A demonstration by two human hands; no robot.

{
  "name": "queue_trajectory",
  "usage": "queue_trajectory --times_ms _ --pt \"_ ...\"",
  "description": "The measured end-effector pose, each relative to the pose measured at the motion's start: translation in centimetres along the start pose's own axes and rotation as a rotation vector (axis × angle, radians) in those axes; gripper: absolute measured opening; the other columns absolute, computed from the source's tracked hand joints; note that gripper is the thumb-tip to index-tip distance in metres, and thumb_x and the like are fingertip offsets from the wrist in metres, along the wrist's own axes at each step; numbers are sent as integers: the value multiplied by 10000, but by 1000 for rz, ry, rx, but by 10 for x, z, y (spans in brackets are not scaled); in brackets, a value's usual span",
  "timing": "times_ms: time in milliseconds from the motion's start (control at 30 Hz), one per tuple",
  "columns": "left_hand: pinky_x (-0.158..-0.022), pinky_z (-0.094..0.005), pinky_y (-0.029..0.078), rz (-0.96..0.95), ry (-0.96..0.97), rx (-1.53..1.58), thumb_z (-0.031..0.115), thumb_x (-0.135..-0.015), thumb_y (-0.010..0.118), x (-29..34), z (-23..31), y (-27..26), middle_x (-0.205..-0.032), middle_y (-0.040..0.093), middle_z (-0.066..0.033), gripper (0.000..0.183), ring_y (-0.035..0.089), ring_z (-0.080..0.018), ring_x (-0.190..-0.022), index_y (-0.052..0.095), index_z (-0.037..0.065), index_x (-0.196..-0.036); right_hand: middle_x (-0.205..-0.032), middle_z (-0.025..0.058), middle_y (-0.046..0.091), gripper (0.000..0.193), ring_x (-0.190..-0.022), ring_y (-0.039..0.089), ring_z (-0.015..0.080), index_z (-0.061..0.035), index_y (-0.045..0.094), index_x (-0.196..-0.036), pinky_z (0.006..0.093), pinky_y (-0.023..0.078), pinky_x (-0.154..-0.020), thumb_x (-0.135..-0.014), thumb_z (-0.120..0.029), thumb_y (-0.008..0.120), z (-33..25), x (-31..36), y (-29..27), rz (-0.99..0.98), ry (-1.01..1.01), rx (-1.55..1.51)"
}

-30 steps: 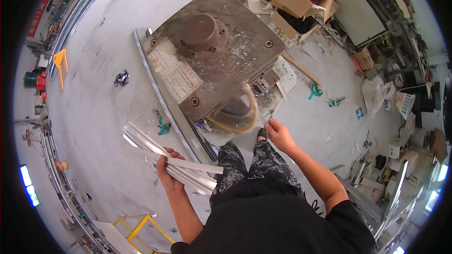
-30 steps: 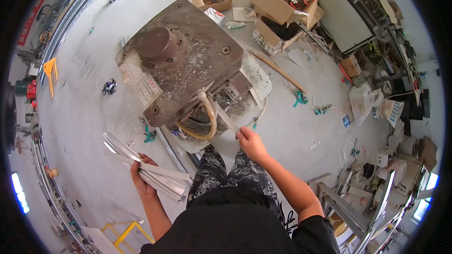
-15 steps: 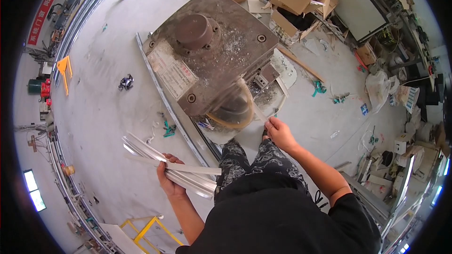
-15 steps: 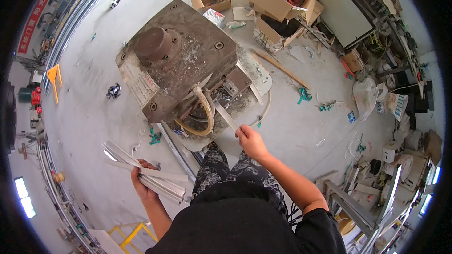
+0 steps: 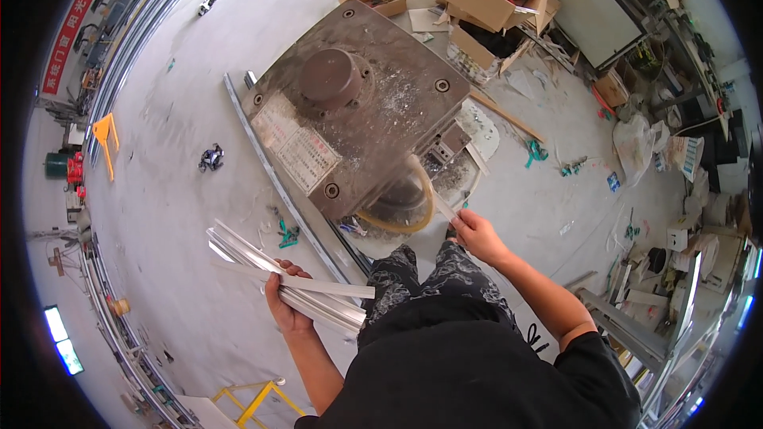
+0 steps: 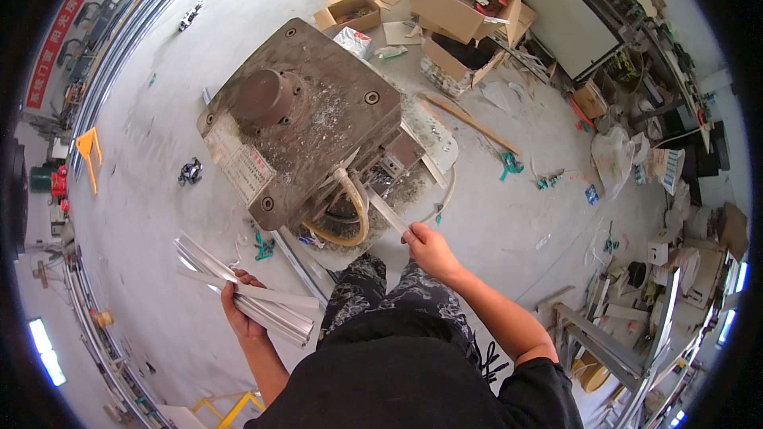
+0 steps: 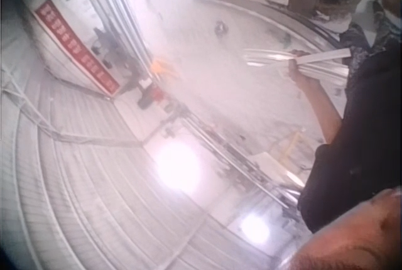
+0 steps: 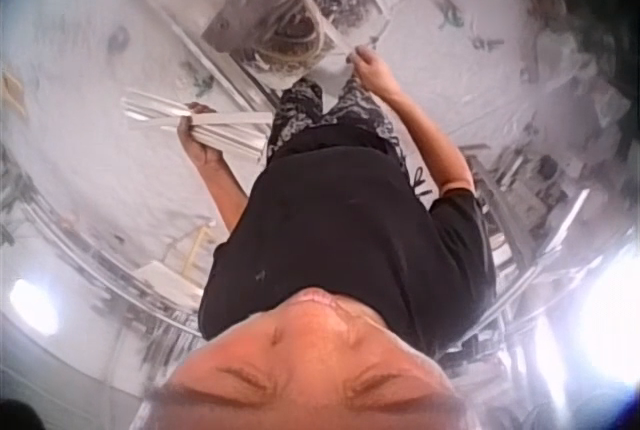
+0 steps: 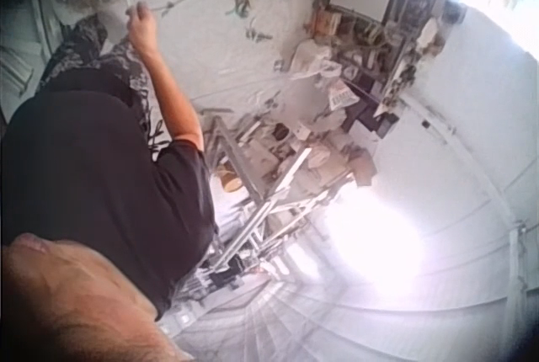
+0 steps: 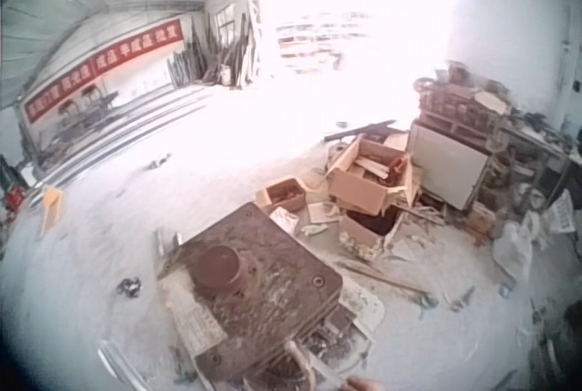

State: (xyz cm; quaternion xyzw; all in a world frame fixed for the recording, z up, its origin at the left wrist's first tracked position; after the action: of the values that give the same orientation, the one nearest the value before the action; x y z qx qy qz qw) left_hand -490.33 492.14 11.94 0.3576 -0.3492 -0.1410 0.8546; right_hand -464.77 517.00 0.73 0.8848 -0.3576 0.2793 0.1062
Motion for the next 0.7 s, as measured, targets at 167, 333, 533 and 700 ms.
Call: queue_trajectory --times_ms 167,333,533,700 --pt "-822 -339 502 0 -24 -55 98 -809 603 -9 3 4 -969 524 -86 285 546 -180 -881 488 17 -1057 -581 25 463 222 -543 456 112 -19 551 -839 273 390 -527 -929 -208 479 1 0 -4 1 10 58" --pt "-814 -331 501 -31 0 -84 115 -812 601 -10 6 15 -969 520 -88 288 539 -175 -880 481 18 -1056 -575 39 494 235 -527 474 121 -20 557 -851 282 403 -529 -929 -224 471 -14 5 -7 -19 -10 104" --pt "-806 -334 499 -33 14 -111 112 -814 589 16 -17 14 -972 519 -87 290 536 -181 -876 483 24 -1069 -590 77 562 256 -451 532 153 12 551 -868 277 433 -416 -917 -217 449 -22 2 1 -215 124 67" --pt "-810 -341 492 -3 -8 -120 118 -819 578 53 -57 -5 -972 519 -87 291 533 -180 -878 486 22 -1078 -600 87 563 241 -442 523 150 15 553 -853 280 432 -412 -898 -203 461 -18 -12 7 -258 121 -53"
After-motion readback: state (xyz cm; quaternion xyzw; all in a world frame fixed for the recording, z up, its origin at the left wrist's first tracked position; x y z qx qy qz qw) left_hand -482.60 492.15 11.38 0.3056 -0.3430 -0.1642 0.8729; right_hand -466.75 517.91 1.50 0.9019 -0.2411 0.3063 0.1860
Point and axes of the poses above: each hand's wrist, its own x-axis away from the middle knuckle, its own y-axis out of the palm, z = x × y, the point moved 8 cm from there along -x, towards the middle knuckle
